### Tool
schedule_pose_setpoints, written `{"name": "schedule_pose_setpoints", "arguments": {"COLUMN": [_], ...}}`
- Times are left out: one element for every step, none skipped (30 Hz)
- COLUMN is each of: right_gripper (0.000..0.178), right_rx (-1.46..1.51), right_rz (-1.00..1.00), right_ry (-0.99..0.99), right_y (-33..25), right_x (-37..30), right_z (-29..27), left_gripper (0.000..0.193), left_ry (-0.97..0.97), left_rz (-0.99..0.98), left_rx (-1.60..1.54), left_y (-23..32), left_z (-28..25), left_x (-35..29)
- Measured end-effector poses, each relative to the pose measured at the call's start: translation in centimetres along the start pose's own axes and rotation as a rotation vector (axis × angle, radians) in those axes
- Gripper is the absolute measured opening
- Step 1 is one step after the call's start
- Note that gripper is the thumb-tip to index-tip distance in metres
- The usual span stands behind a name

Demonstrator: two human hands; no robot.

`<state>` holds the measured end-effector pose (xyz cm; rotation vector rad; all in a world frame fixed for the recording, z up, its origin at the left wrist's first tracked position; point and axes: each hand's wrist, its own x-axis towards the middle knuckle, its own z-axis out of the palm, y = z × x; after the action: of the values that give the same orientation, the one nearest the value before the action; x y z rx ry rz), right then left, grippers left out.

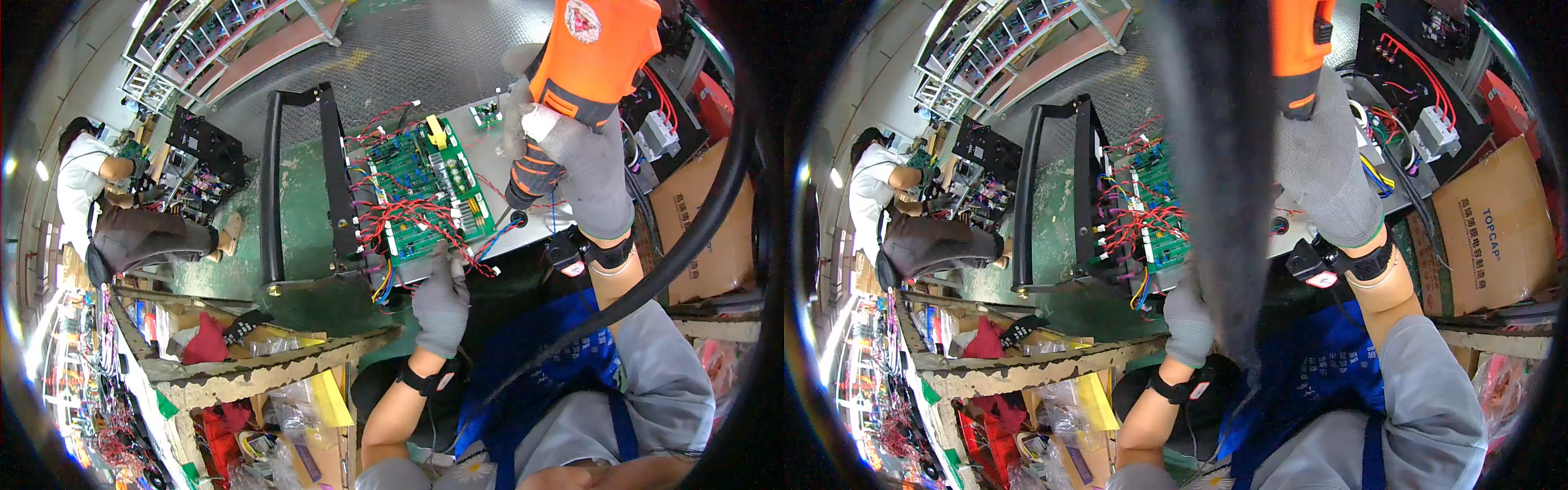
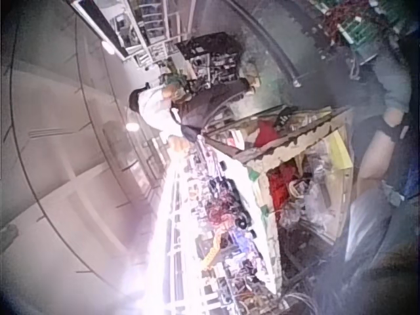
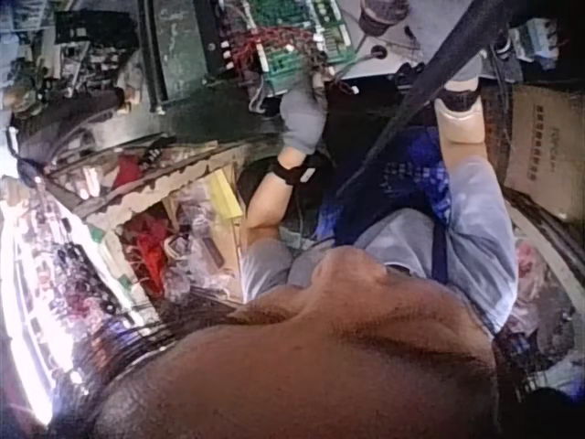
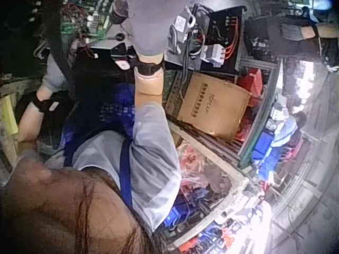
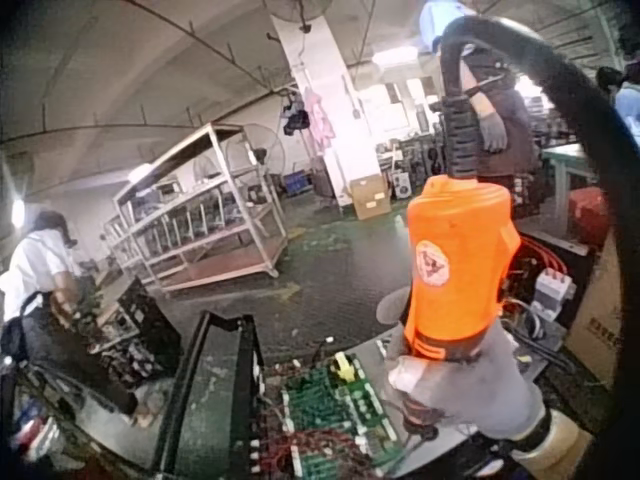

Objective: Manually assemble and wire components onto a large circuit board within a metal chassis using an electric screwdriver.

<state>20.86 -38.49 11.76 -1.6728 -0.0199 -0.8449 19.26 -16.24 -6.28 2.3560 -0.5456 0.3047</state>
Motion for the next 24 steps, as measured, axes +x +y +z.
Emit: {"name": "schedule_pose_setpoints", "arguments": {"right_gripper": [0.038,0.037,0.037,0.038,0.038,0.039,0.040,0.037,0.035,0.034,0.033,0.034,0.035,0.035,0.036,0.036,0.035,0.035,0.034,0.034,0.033,0.033,0.033,0.033], "right_rx": [0.026,-0.020,-0.116,-0.142,-0.080,0.053,0.196,0.241,0.291,0.332,0.372,0.402,0.431,0.486,0.430,0.434,0.426,0.451,0.373,0.298,0.380,0.461,0.417,0.375], "right_rz": [0.032,0.020,0.012,0.039,0.016,0.028,0.025,0.052,0.060,0.067,0.077,0.086,0.097,0.096,0.134,0.093,0.169,0.179,0.204,0.184,0.132,0.077,0.080,0.084], "right_ry": [0.004,0.021,0.044,0.082,0.070,0.072,0.032,0.016,-0.039,-0.088,-0.137,-0.179,-0.218,-0.268,-0.219,-0.213,-0.202,-0.223,-0.216,-0.215,-0.233,-0.252,-0.261,-0.270], "right_y": [0.3,0.6,0.8,0.8,0.8,0.5,0.3,0.0,-0.4,-0.7,-1.0,-1.3,-1.6,-1.8,-2.1,-2.3,-2.4,-2.6,-2.7,-2.8,-2.7,-2.6,-2.5,-2.4], "right_x": [0.0,0.0,0.0,-0.2,-0.3,-0.7,-0.7,-0.9,-0.7,-0.4,-0.2,0.1,0.3,0.5,0.6,0.5,0.6,0.5,0.6,0.8,0.8,0.9,1.0,1.1], "right_z": [-0.1,0.0,0.0,0.1,0.3,0.4,0.6,0.8,0.9,1.1,1.4,1.7,2.1,2.5,2.9,3.4,3.6,3.9,4.2,4.1,4.4,4.5,4.3,4.3], "left_gripper": [0.044,0.045,0.046,0.047,0.048,0.049,0.049,0.050,0.051,0.051,0.052,0.052,0.053,0.054,0.055,0.056,0.062,0.063,0.065,0.066,0.052,0.052,0.053,0.053], "left_ry": [-0.034,-0.056,-0.078,-0.089,-0.098,-0.083,-0.065,-0.049,-0.047,-0.046,-0.055,-0.108,-0.021,0.032,-0.058,-0.178,-0.220,-0.230,-0.225,-0.236,-0.222,-0.208,-0.220,-0.233], "left_rz": [0.024,0.013,0.003,-0.041,-0.087,-0.057,-0.030,-0.004,0.037,0.080,0.071,0.061,0.123,0.128,0.064,0.004,-0.018,-0.015,-0.006,-0.009,-0.072,-0.066,-0.077,-0.090], "left_rx": [-0.004,0.021,0.046,0.099,0.152,0.176,0.203,0.232,0.210,0.188,0.184,0.244,0.274,0.292,0.349,0.396,0.418,0.415,0.417,0.430,0.399,0.378,0.366,0.354], "left_y": [-0.3,-0.4,-0.4,-0.4,-0.4,-0.4,-0.4,-0.4,-0.4,-0.6,-0.5,-0.5,-0.5,-0.2,-0.1,0.2,0.3,0.5,0.6,0.6,0.8,0.8,0.6,0.6], "left_z": [-0.1,-0.1,-0.1,-0.1,-0.1,-0.1,-0.1,-0.2,-0.3,-0.5,-0.5,-0.6,-0.7,-0.8,-0.9,-1.1,-1.1,-1.2,-1.3,-1.4,-1.3,-1.3,-1.3,-1.2], "left_x": [0.1,-0.1,-0.2,-0.3,-0.4,-0.4,-0.5,-0.6,-0.5,-0.4,-0.5,-0.4,-0.3,-0.3,-0.3,-0.4,-0.2,-0.1,-0.1,0.0,0.0,0.0,0.0,-0.2]}}
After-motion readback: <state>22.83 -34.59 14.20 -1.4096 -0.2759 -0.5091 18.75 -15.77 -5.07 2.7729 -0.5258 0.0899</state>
